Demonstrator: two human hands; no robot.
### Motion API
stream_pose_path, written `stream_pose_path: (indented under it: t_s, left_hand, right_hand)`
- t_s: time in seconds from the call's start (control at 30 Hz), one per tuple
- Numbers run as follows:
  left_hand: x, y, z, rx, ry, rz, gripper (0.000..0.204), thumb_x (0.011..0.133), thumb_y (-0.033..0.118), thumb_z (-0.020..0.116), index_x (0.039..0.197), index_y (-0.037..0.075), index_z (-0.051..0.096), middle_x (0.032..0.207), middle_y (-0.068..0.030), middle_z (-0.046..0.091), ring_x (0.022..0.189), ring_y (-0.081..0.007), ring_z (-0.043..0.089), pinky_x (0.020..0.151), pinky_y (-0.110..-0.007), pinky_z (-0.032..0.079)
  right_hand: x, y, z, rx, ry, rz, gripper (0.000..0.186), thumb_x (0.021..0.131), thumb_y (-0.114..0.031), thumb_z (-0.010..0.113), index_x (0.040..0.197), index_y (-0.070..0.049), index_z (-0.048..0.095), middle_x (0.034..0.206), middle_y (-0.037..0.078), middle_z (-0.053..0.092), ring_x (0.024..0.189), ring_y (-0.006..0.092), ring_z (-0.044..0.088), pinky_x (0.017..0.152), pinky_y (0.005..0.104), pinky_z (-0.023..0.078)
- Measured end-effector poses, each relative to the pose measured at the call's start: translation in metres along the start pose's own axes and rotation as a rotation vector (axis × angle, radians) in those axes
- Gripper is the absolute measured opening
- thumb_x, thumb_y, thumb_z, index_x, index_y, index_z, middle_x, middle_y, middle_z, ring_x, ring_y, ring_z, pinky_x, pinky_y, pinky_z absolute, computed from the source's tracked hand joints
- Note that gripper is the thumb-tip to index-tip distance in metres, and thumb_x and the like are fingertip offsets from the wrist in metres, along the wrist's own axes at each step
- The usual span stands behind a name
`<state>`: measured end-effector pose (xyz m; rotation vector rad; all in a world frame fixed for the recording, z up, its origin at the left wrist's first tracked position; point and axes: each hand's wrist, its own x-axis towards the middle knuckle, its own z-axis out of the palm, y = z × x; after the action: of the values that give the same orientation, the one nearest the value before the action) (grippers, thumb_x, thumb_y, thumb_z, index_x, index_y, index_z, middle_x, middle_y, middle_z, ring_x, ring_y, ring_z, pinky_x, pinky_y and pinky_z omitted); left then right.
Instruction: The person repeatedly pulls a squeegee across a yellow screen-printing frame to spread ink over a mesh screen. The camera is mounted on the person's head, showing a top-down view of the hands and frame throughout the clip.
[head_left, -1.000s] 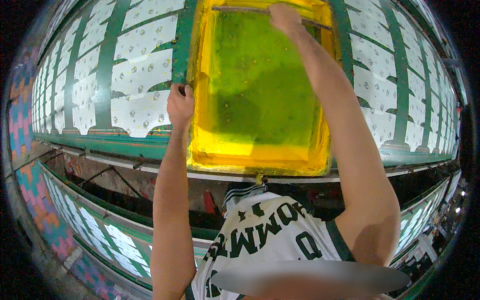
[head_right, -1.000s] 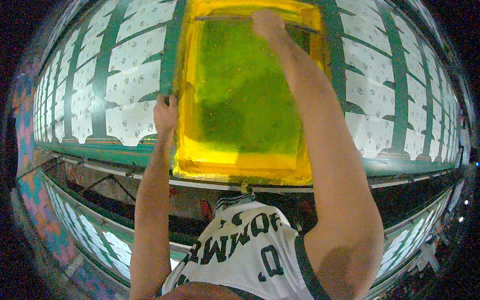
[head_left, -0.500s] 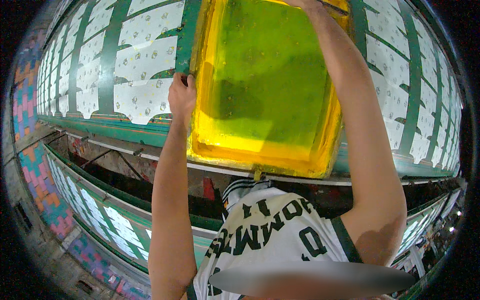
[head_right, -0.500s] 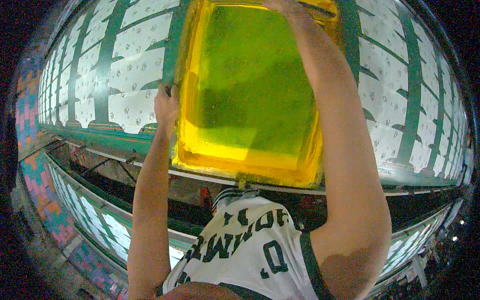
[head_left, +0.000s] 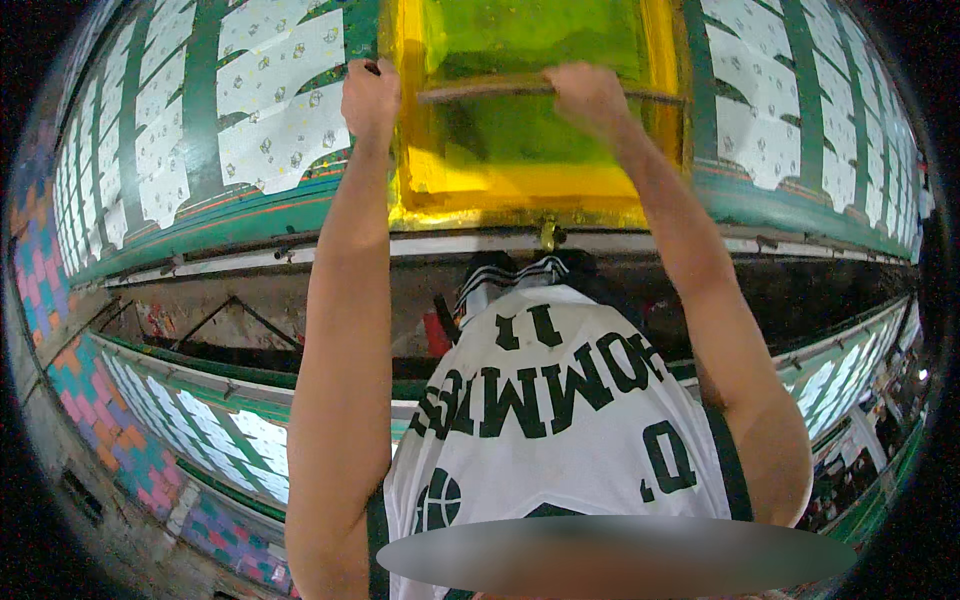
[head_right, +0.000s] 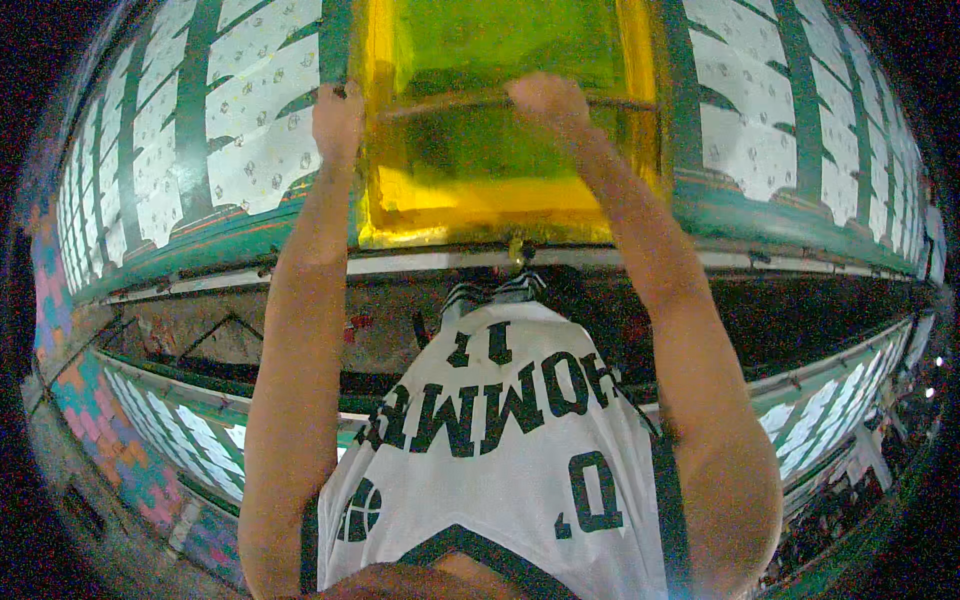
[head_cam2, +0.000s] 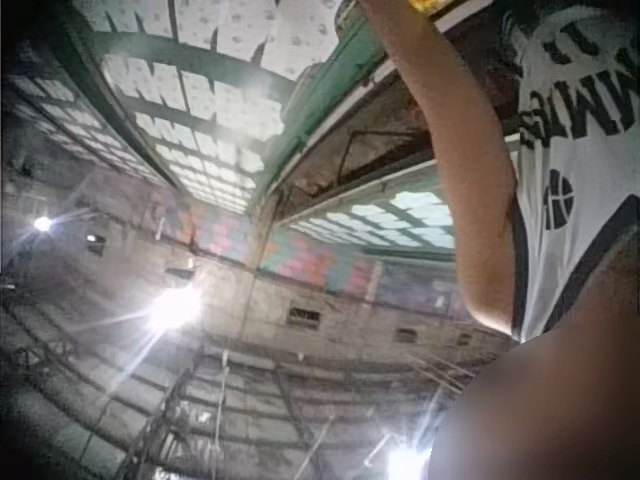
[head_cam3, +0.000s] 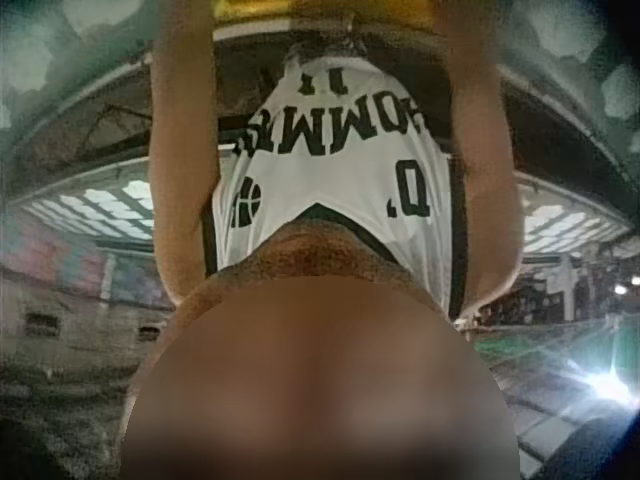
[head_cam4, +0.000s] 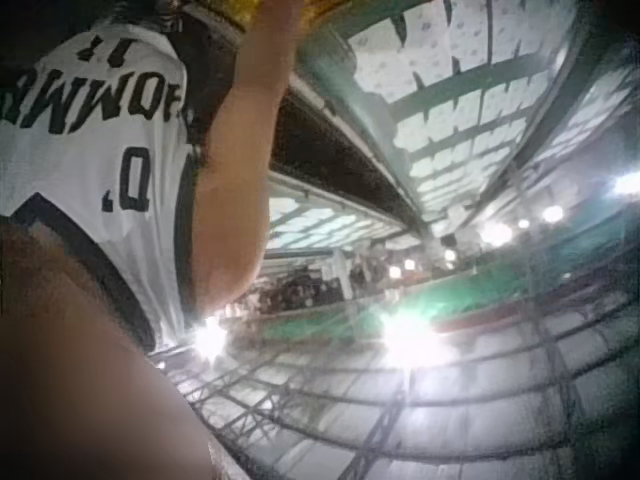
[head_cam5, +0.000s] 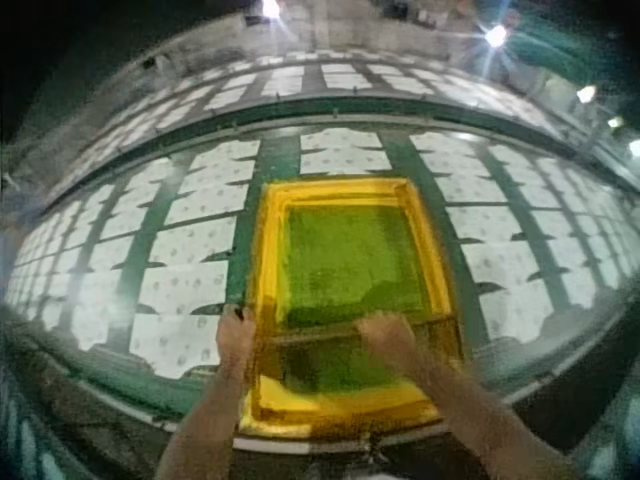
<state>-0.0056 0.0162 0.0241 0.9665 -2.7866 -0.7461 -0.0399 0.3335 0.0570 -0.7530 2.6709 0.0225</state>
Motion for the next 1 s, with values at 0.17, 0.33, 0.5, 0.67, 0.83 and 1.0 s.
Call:
stream_pose_path:
  t_s: [0.17, 0.33, 0.5, 0.67, 0.83, 1.0]
  left_hand:
    - [0.001, -0.004, 0.003, 0.000, 0.011, 0.025, 0.044, 0.094, 0.043, 0.058, 0.114, 0.005, 0.067, 0.109, -0.0223, 0.074, 0.104, -0.0435, 0.071, 0.091, -0.054, 0.055]
    - [0.000, -0.004, 0.000, -0.001, 0.011, 0.055, 0.045, 0.094, 0.044, 0.058, 0.113, 0.004, 0.067, 0.106, -0.0210, 0.075, 0.101, -0.0429, 0.071, 0.091, -0.055, 0.055]
    - [0.001, -0.006, 0.001, -0.020, 0.003, 0.030, 0.045, 0.093, 0.044, 0.058, 0.112, 0.003, 0.068, 0.104, -0.0211, 0.076, 0.100, -0.0425, 0.072, 0.091, -0.054, 0.055]
    - [0.006, -0.009, 0.002, -0.004, 0.047, 0.053, 0.044, 0.091, 0.042, 0.059, 0.112, 0.005, 0.071, 0.109, -0.0221, 0.075, 0.103, -0.0422, 0.072, 0.092, -0.051, 0.055]
    - [0.004, -0.006, 0.006, 0.013, 0.064, 0.030, 0.043, 0.089, 0.038, 0.060, 0.111, 0.004, 0.074, 0.113, -0.0231, 0.075, 0.107, -0.0430, 0.071, 0.094, -0.050, 0.055]
    - [0.007, -0.009, 0.007, -0.006, 0.089, 0.060, 0.045, 0.088, 0.039, 0.062, 0.110, 0.002, 0.074, 0.112, -0.0237, 0.075, 0.106, -0.0433, 0.070, 0.094, -0.050, 0.054]
  right_hand:
    - [-0.118, -0.062, 0.040, 0.082, -0.017, 0.061, 0.045, 0.084, -0.011, 0.070, 0.129, -0.014, 0.067, 0.123, 0.007, 0.071, 0.120, 0.0292, 0.065, 0.093, 0.0444, 0.058]
    - [-0.143, -0.076, 0.058, 0.130, 0.125, 0.053, 0.049, 0.080, -0.011, 0.076, 0.128, -0.016, 0.067, 0.122, 0.005, 0.071, 0.118, 0.0279, 0.066, 0.092, 0.0440, 0.058]
    - [-0.141, -0.065, 0.057, 0.124, 0.063, 0.012, 0.046, 0.078, -0.011, 0.076, 0.123, -0.016, 0.068, 0.113, 0.007, 0.071, 0.112, 0.0291, 0.067, 0.088, 0.0456, 0.058]
    - [-0.154, -0.066, 0.067, 0.150, 0.112, -0.098, 0.040, 0.077, -0.009, 0.074, 0.116, -0.010, 0.066, 0.110, 0.012, 0.068, 0.111, 0.0322, 0.067, 0.085, 0.0466, 0.059]
    - [-0.177, -0.045, 0.079, 0.371, 0.061, -0.237, 0.047, 0.082, -0.012, 0.075, 0.127, -0.004, 0.061, 0.128, 0.022, 0.063, 0.119, 0.0403, 0.062, 0.098, 0.0488, 0.054]
    - [-0.193, 0.028, 0.079, 0.604, 0.297, -0.134, 0.059, 0.090, -0.021, 0.075, 0.143, -0.002, 0.056, 0.146, 0.027, 0.055, 0.132, 0.0428, 0.056, 0.111, 0.0486, 0.047]
